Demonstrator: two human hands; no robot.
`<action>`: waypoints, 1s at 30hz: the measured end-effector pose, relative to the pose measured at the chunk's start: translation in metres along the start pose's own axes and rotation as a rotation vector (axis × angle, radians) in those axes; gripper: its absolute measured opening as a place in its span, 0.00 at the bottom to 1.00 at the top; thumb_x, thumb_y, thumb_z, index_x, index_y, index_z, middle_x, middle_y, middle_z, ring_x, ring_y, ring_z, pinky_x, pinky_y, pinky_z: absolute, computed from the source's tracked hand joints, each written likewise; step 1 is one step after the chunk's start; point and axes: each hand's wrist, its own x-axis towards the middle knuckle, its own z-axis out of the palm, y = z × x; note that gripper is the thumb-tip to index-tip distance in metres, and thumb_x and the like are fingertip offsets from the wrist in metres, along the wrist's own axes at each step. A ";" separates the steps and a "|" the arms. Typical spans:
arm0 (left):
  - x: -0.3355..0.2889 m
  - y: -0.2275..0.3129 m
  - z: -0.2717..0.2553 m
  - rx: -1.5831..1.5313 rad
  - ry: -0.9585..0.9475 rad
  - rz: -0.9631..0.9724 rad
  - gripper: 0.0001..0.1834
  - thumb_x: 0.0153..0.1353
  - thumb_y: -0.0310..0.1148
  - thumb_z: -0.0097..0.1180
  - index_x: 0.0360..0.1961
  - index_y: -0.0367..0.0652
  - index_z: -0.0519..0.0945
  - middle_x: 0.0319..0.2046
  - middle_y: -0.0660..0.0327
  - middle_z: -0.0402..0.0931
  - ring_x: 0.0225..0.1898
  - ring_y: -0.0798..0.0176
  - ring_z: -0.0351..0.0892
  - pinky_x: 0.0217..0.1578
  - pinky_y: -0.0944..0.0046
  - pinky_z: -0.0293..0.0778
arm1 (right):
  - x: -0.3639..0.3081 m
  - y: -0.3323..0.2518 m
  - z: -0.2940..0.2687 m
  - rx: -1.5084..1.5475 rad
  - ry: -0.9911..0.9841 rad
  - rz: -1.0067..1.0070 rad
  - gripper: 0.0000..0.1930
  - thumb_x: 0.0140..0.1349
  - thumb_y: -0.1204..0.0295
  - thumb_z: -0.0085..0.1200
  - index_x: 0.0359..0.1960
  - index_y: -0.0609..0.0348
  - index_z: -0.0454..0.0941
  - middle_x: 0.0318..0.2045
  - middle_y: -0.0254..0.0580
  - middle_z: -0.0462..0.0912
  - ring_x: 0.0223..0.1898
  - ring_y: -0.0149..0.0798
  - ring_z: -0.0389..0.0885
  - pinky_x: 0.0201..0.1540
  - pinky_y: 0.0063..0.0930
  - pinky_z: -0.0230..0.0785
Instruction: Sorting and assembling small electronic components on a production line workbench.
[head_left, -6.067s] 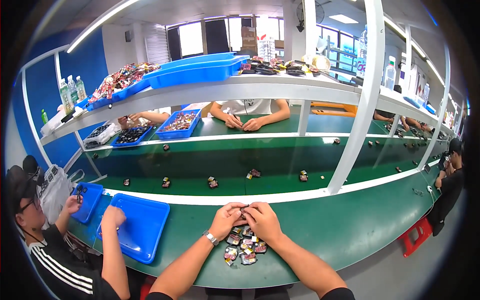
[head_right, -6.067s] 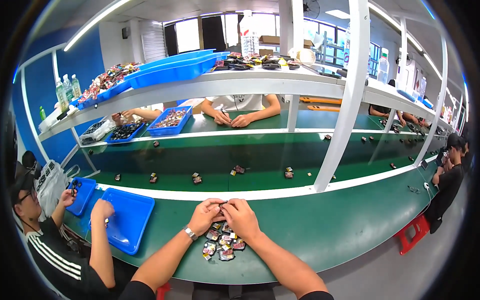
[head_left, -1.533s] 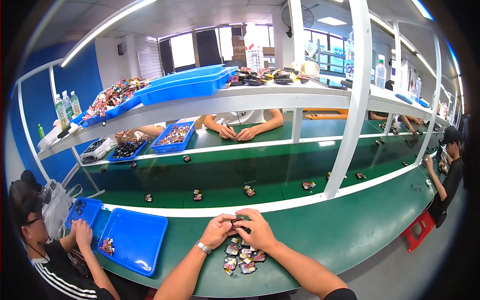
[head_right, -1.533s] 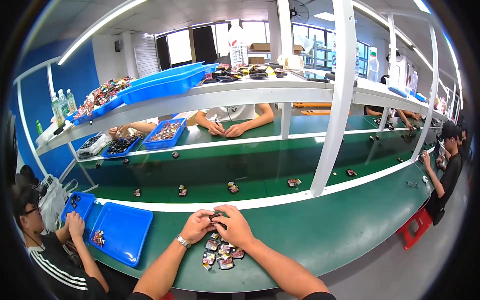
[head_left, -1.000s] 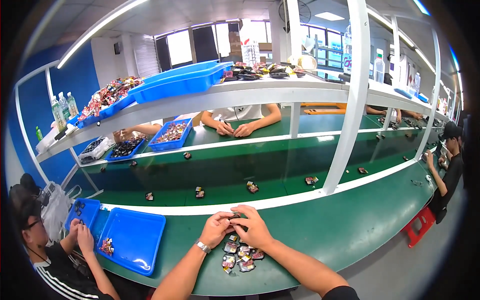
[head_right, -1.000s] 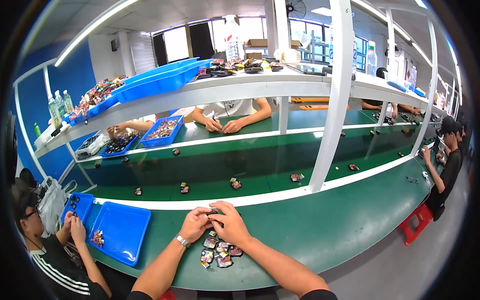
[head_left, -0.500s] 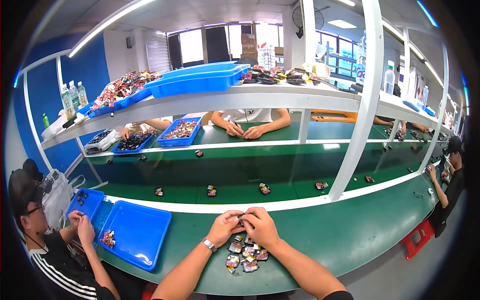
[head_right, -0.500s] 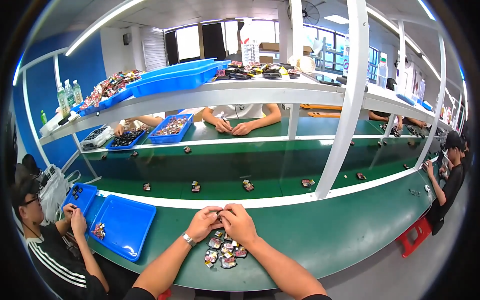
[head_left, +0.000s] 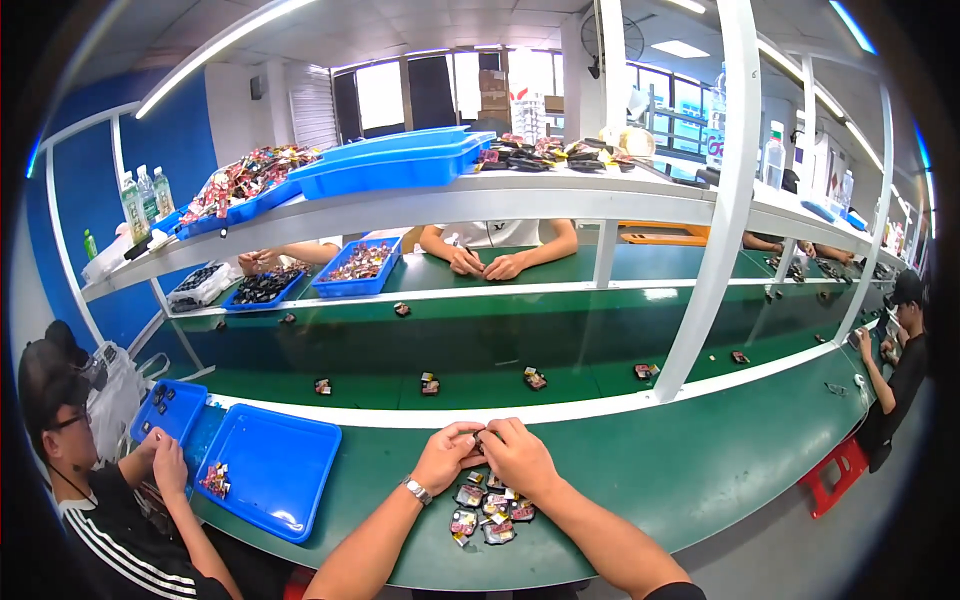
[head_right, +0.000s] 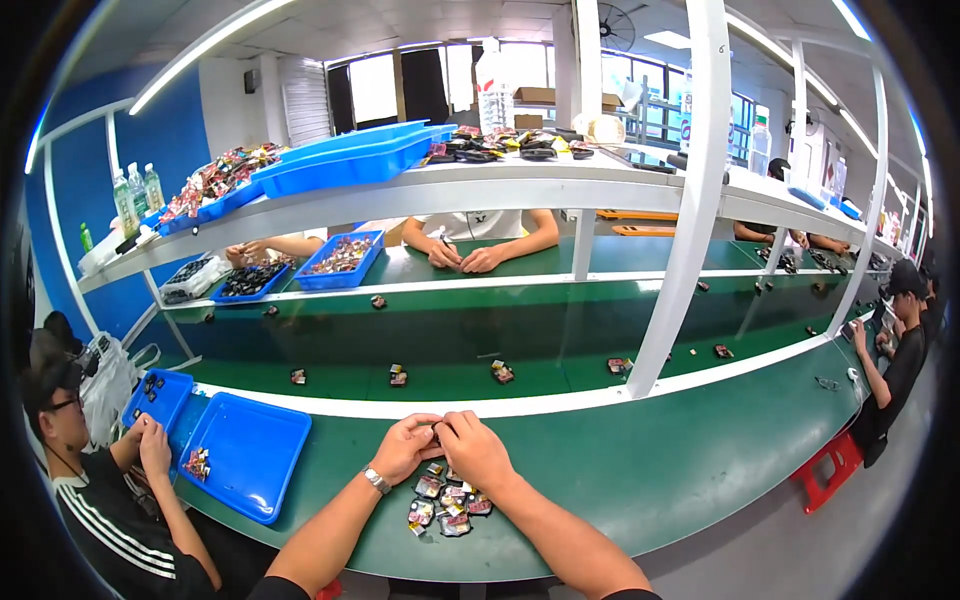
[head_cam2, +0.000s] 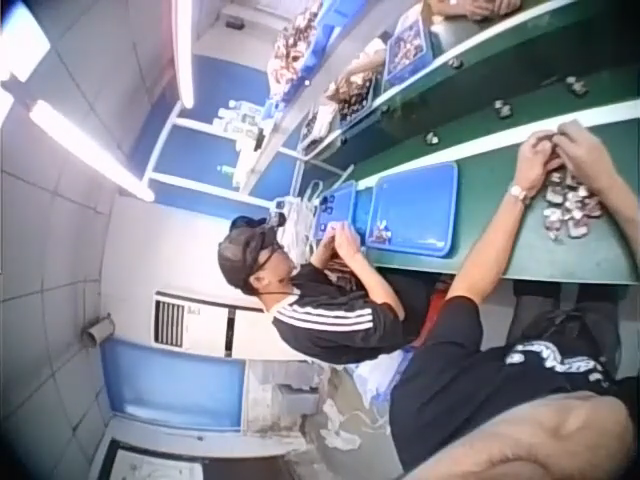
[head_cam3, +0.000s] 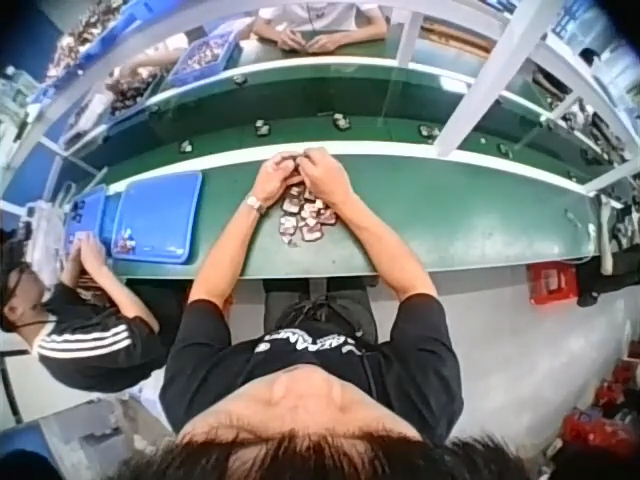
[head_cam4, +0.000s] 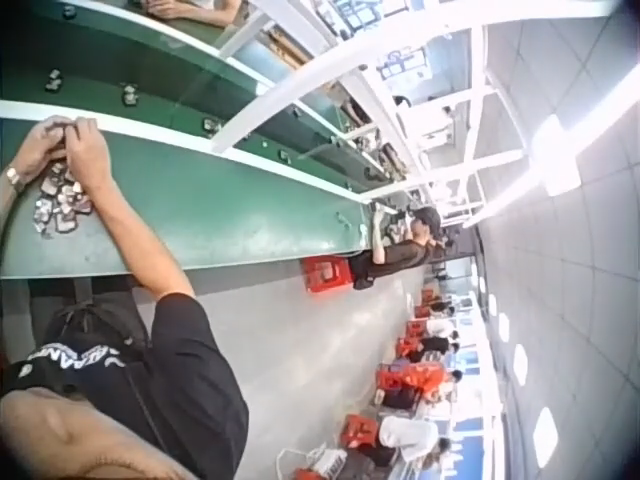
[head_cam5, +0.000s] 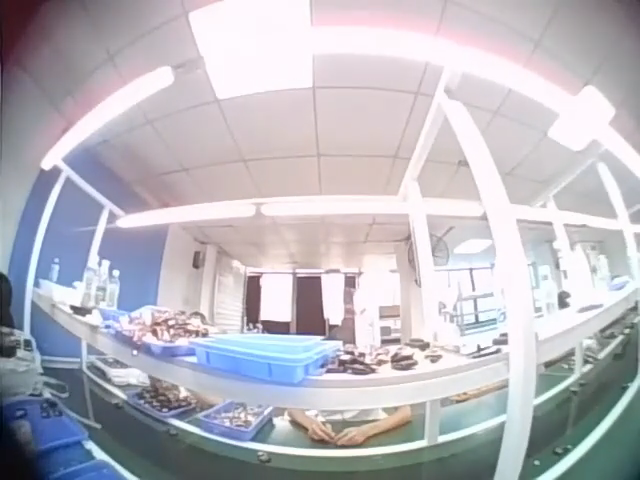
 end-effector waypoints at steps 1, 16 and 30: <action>-0.001 0.000 0.000 0.001 0.001 0.001 0.16 0.69 0.27 0.47 0.55 0.36 0.68 0.46 0.55 0.77 0.48 0.60 0.79 0.54 0.56 0.77 | 0.000 -0.001 0.001 -0.011 -0.011 0.004 0.10 0.48 0.77 0.55 0.34 0.60 0.76 0.37 0.40 0.76 0.40 0.42 0.76 0.42 0.31 0.74; -0.002 0.002 0.003 0.033 0.095 -0.016 0.16 0.69 0.27 0.46 0.56 0.37 0.68 0.48 0.56 0.76 0.50 0.62 0.78 0.50 0.61 0.79 | -0.008 0.008 0.002 0.273 -0.006 0.296 0.09 0.52 0.75 0.62 0.37 0.57 0.79 0.34 0.40 0.79 0.35 0.43 0.80 0.36 0.34 0.75; 0.000 0.000 0.004 0.142 0.122 -0.010 0.15 0.69 0.25 0.44 0.55 0.35 0.71 0.48 0.54 0.77 0.48 0.64 0.79 0.48 0.66 0.80 | -0.009 0.005 0.010 0.321 -0.012 0.466 0.09 0.53 0.76 0.59 0.36 0.60 0.76 0.35 0.44 0.78 0.31 0.45 0.81 0.35 0.36 0.75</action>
